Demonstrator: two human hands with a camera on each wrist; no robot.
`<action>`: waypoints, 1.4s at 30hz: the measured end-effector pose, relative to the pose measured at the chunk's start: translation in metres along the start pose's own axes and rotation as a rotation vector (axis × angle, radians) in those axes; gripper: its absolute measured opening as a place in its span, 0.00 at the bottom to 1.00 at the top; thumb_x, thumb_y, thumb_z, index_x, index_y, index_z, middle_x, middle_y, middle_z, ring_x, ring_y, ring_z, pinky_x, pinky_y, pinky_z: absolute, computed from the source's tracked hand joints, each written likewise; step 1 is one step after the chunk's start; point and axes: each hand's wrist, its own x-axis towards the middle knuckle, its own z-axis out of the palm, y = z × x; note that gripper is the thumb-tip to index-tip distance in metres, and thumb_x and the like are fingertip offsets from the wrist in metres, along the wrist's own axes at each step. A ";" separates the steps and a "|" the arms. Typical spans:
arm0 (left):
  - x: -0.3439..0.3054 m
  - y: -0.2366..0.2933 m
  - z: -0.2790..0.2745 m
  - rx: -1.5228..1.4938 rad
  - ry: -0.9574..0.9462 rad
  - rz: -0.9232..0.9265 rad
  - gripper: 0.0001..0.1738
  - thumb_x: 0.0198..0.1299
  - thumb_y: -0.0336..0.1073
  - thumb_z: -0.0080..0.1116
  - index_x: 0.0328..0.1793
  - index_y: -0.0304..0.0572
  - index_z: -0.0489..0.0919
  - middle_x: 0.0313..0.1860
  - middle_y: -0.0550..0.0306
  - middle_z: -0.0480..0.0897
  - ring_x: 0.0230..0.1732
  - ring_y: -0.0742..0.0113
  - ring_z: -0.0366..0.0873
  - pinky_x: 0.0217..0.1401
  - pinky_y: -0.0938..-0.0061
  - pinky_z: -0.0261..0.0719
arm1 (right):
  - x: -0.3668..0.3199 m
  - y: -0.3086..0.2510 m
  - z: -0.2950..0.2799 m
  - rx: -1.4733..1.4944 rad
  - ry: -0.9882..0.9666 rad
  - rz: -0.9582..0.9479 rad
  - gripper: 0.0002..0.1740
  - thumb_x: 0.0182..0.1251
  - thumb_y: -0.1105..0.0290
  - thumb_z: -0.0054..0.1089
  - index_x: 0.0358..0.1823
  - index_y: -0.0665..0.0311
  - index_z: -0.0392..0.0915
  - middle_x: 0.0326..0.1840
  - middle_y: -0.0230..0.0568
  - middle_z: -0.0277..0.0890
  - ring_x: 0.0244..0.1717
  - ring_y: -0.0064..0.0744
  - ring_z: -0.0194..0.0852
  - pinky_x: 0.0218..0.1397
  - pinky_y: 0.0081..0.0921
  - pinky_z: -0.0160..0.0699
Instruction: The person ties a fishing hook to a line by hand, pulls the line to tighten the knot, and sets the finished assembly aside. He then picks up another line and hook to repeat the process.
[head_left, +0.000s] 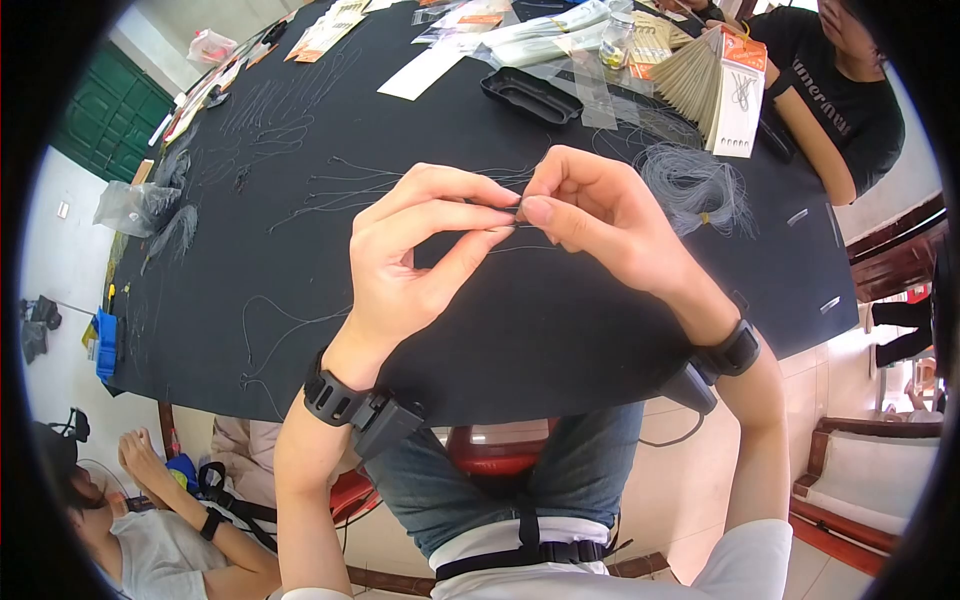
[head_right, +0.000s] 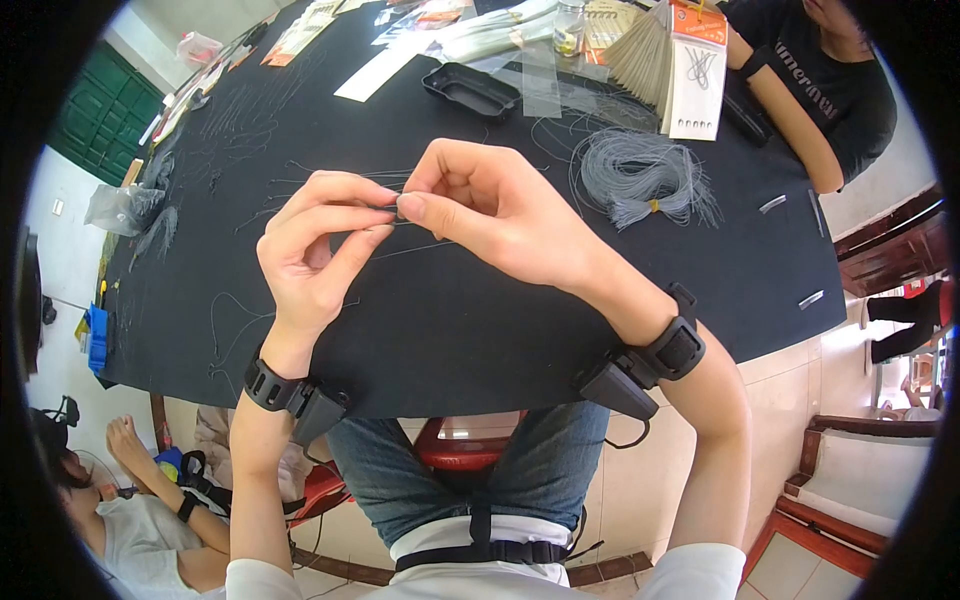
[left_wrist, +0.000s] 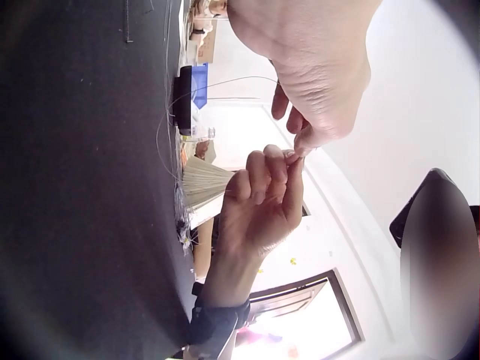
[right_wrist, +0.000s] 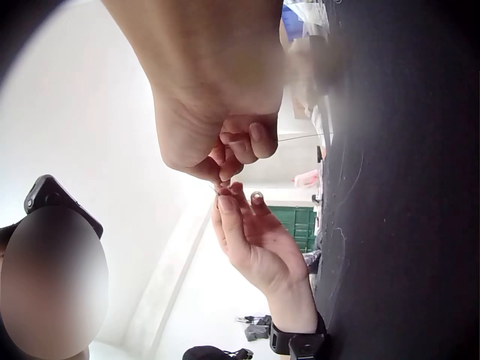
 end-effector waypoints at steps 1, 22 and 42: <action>0.000 0.000 0.000 0.009 -0.002 0.008 0.09 0.43 0.20 0.62 0.32 0.38 0.82 0.37 0.56 0.81 0.38 0.67 0.78 0.40 0.78 0.76 | 0.000 0.000 0.000 -0.010 0.000 0.006 0.09 0.65 0.68 0.53 0.33 0.67 0.71 0.25 0.25 0.68 0.27 0.09 0.61 0.28 0.11 0.60; -0.002 -0.004 0.003 -0.043 0.061 -0.216 0.08 0.46 0.18 0.59 0.32 0.35 0.81 0.36 0.56 0.80 0.32 0.75 0.75 0.35 0.83 0.72 | 0.001 0.010 0.004 -0.328 0.099 0.037 0.09 0.61 0.70 0.54 0.30 0.71 0.71 0.14 0.25 0.62 0.17 0.10 0.53 0.19 0.15 0.54; -0.003 -0.003 0.007 0.010 -0.181 -0.240 0.07 0.41 0.19 0.60 0.30 0.34 0.80 0.32 0.58 0.80 0.30 0.71 0.77 0.35 0.80 0.74 | 0.003 0.008 0.000 -0.377 0.165 0.020 0.10 0.61 0.69 0.54 0.29 0.71 0.72 0.13 0.23 0.60 0.17 0.09 0.51 0.19 0.14 0.51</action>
